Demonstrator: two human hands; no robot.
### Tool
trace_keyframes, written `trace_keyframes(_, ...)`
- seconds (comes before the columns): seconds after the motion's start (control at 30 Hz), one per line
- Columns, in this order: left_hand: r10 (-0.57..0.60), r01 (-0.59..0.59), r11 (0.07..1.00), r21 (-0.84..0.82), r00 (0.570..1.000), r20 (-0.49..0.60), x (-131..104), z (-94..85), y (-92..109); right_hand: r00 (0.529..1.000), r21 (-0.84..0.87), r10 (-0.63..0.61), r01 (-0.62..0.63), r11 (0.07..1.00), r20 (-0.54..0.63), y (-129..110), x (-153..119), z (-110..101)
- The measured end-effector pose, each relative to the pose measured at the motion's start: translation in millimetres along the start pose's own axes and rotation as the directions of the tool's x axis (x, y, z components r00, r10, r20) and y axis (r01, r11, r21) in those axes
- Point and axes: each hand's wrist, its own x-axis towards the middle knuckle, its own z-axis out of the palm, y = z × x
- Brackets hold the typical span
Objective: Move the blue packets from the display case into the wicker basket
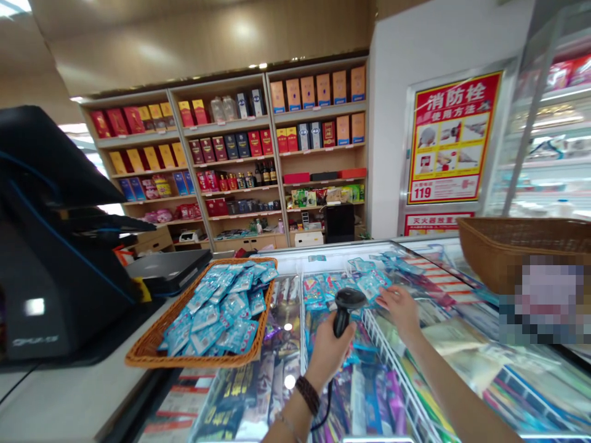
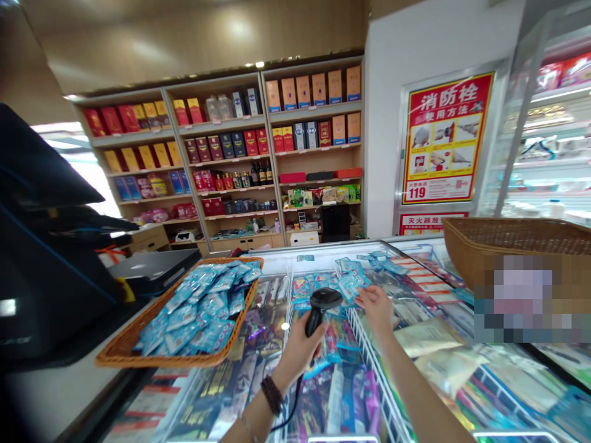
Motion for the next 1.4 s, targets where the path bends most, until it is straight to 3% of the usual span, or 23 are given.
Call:
trace_keyframes(0.27, -0.030, 0.030, 1.000, 0.000, 1.000, -0.008, -2, 0.3, 8, 0.995, 0.123, 0.068, -0.059, 0.991, -0.078, -2, -5, 3)
trace_keyframes(1.0, -0.023, 0.019, 0.999, 0.045, 0.997, 0.079, -5, -1.4, 12, 0.993, 0.121, 0.068, -0.057, 0.991, -0.092, -5, -8, 7)
trace_keyframes(1.23, -0.022, 0.027, 0.997, 0.075, 0.998, -0.059, -2, -1.8, 16, 0.987, 0.050, 0.140, -0.137, 0.989, -0.076, -17, -17, 10)
trace_keyframes(1.4, 0.027, -0.007, 0.997, 0.080, 0.969, -0.247, 0, -35.6, 34, 0.976, 0.019, 0.207, -0.206, 0.978, -0.063, -1, -7, 28)
